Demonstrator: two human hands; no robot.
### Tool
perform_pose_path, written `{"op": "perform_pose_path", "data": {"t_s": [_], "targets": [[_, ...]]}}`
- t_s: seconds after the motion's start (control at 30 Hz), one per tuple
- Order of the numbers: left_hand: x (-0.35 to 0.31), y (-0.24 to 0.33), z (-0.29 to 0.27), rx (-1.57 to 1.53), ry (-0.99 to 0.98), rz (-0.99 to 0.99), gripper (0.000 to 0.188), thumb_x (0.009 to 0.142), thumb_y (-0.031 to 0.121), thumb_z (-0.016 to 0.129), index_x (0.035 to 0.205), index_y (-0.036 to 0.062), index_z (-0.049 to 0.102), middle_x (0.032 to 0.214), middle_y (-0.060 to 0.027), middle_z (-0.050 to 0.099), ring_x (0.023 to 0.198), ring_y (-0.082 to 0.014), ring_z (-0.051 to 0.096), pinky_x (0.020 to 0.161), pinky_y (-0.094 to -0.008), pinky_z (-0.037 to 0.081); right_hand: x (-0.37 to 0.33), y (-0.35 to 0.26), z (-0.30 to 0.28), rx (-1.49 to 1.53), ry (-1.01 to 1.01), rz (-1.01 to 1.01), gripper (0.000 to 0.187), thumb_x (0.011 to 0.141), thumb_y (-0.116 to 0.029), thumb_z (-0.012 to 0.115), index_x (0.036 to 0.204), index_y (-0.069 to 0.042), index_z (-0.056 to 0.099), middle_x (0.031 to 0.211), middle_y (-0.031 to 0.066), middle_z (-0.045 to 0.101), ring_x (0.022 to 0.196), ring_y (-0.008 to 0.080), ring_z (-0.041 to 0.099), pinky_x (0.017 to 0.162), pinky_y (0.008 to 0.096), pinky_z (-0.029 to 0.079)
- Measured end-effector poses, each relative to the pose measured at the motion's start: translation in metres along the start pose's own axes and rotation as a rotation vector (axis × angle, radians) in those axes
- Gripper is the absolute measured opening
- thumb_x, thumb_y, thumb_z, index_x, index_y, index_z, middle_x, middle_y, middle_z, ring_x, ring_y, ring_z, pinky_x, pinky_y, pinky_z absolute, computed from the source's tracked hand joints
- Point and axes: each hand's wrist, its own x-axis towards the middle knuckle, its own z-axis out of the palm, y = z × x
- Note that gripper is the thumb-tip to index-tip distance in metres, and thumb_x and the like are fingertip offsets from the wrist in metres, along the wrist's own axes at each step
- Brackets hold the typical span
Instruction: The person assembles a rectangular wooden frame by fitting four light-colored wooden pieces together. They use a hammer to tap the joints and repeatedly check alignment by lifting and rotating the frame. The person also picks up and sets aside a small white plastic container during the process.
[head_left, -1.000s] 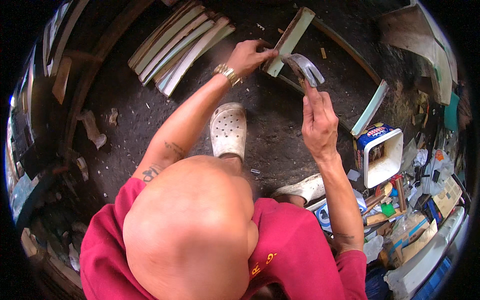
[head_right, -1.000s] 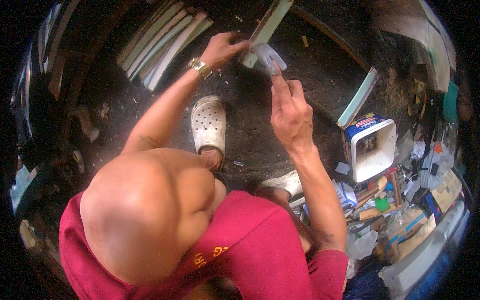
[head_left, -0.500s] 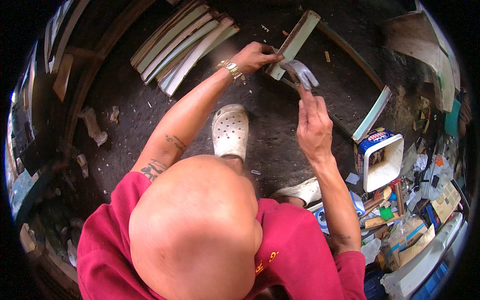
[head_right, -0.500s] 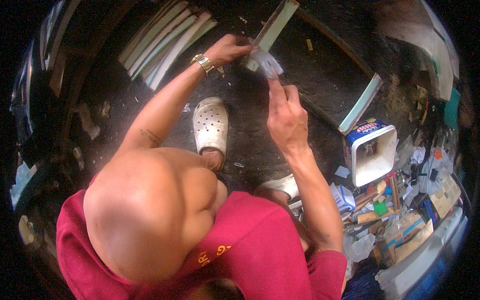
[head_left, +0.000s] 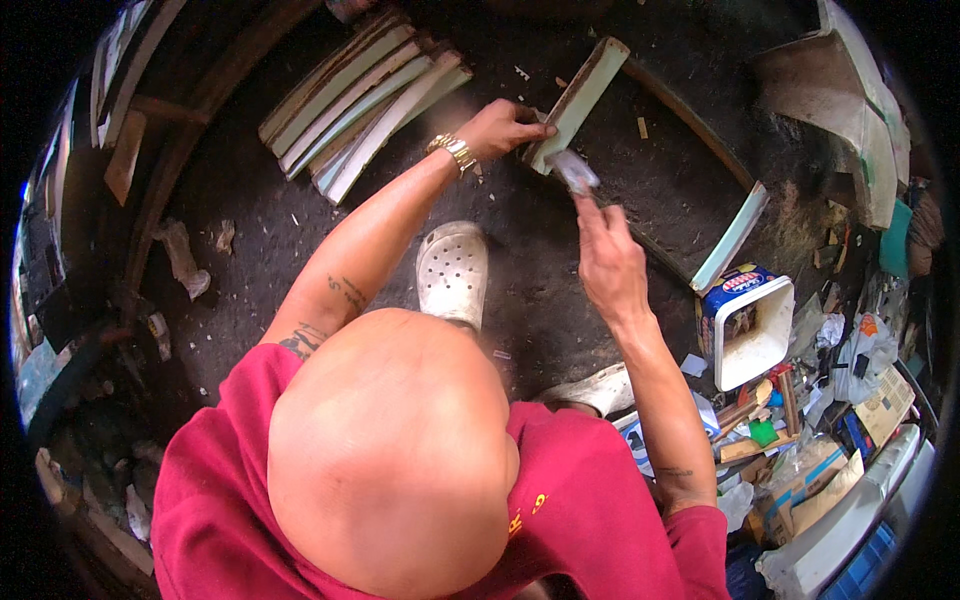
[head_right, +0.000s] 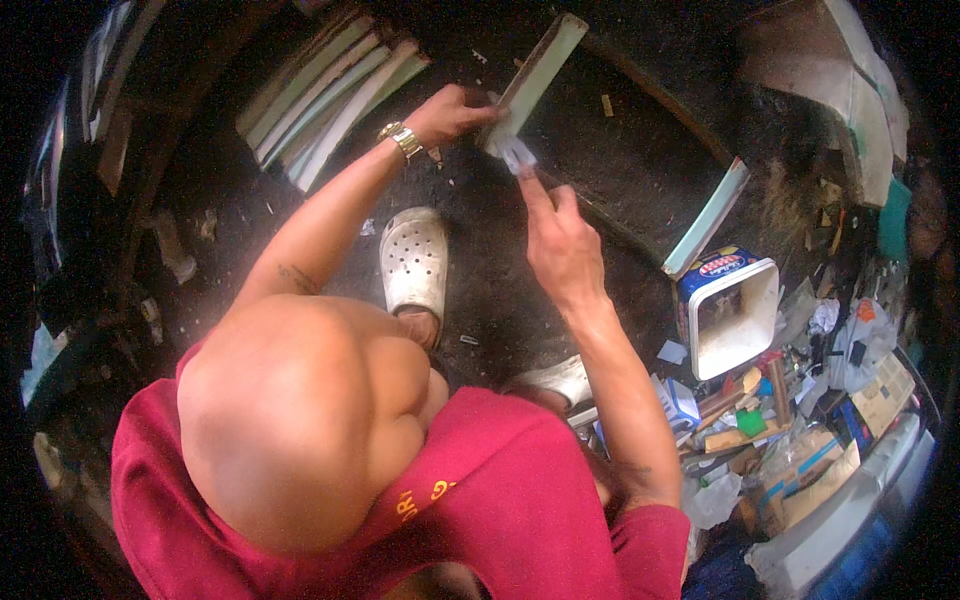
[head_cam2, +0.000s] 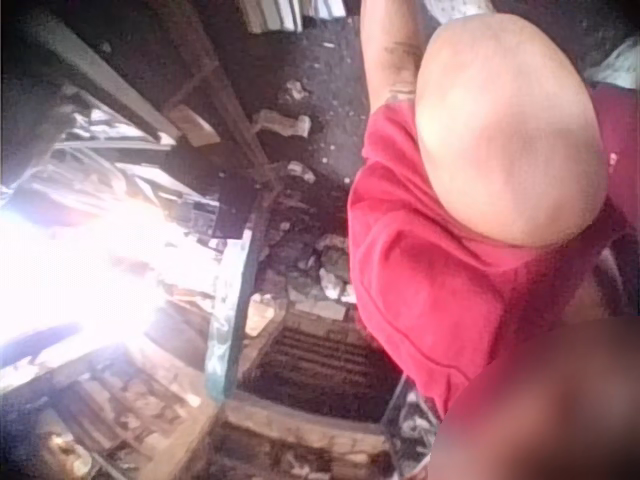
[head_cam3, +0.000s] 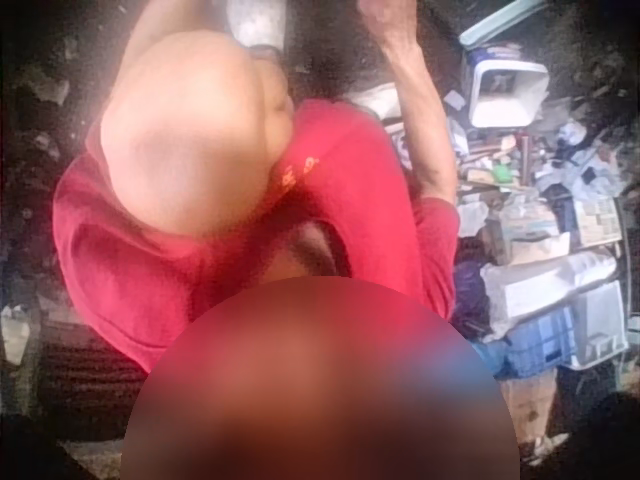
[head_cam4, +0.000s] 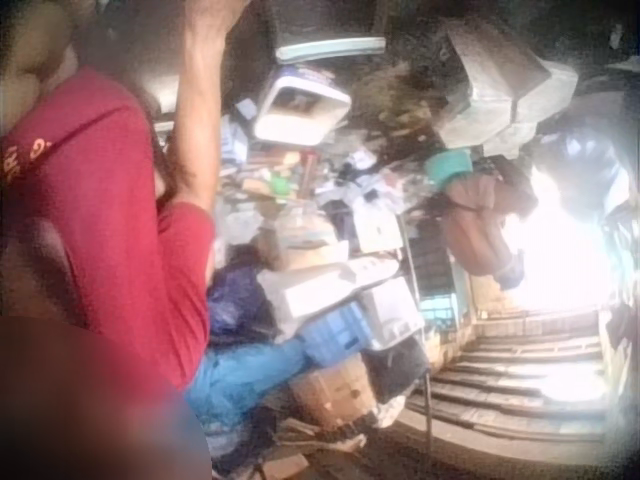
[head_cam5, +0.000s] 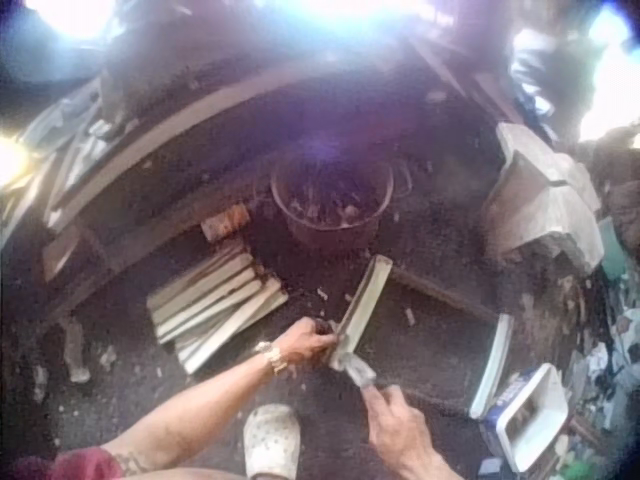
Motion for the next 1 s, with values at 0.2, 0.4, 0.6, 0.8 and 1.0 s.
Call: {"op": "perform_pose_path", "data": {"t_s": [0.2,0.4,0.6,0.8,1.0], "targets": [[0.001,-0.002,0.000,0.024,0.006,-0.009,0.055,0.090,0.050,0.076,0.104,-0.0031,0.076,0.074,-0.0092,0.065,0.069,-0.0167,0.054,0.068,-0.0378,0.049,0.000,0.003,0.001,0.101,0.247,-0.128,0.048,0.102,-0.012,0.056,0.150,-0.016,0.053,0.102,0.0180,0.060,0.073,0.0404,0.068,0.064,0.0498,0.057],[0.001,-0.003,0.001,0.008,-0.011,0.019,0.058,0.090,0.052,0.074,0.103,-0.0044,0.076,0.075,-0.0087,0.066,0.070,-0.0163,0.054,0.067,-0.0360,0.048,0.000,0.002,0.010,0.056,0.034,-0.038,0.052,0.101,-0.007,0.056,0.151,-0.020,0.052,0.100,0.0181,0.062,0.074,0.0407,0.069,0.061,0.0488,0.057],[0.001,-0.002,0.000,0.015,0.015,0.020,0.058,0.090,0.052,0.075,0.106,-0.0037,0.076,0.081,-0.0097,0.070,0.075,-0.0174,0.058,0.074,-0.0376,0.050,-0.002,0.005,0.013,0.133,0.294,-0.175,0.046,0.100,-0.007,0.057,0.145,-0.019,0.056,0.100,0.0171,0.062,0.074,0.0404,0.069,0.062,0.0481,0.058],[0.007,-0.007,0.001,-0.008,0.015,0.057,0.058,0.089,0.056,0.073,0.104,0.0003,0.078,0.068,-0.0031,0.060,0.062,-0.0132,0.050,0.058,-0.0336,0.042,-0.006,0.009,0.016,0.102,0.109,-0.019,0.049,0.101,-0.005,0.060,0.148,-0.018,0.055,0.101,0.0185,0.060,0.080,0.0394,0.067,0.069,0.0476,0.056],[0.006,-0.011,0.001,0.060,0.001,0.056,0.061,0.091,0.057,0.071,0.107,-0.0008,0.077,0.070,-0.0037,0.063,0.063,-0.0136,0.053,0.059,-0.0336,0.044,0.002,0.008,0.015,0.110,0.123,-0.050,0.052,0.100,-0.006,0.059,0.149,-0.021,0.054,0.098,0.0172,0.062,0.074,0.0395,0.068,0.064,0.0500,0.058]]}}
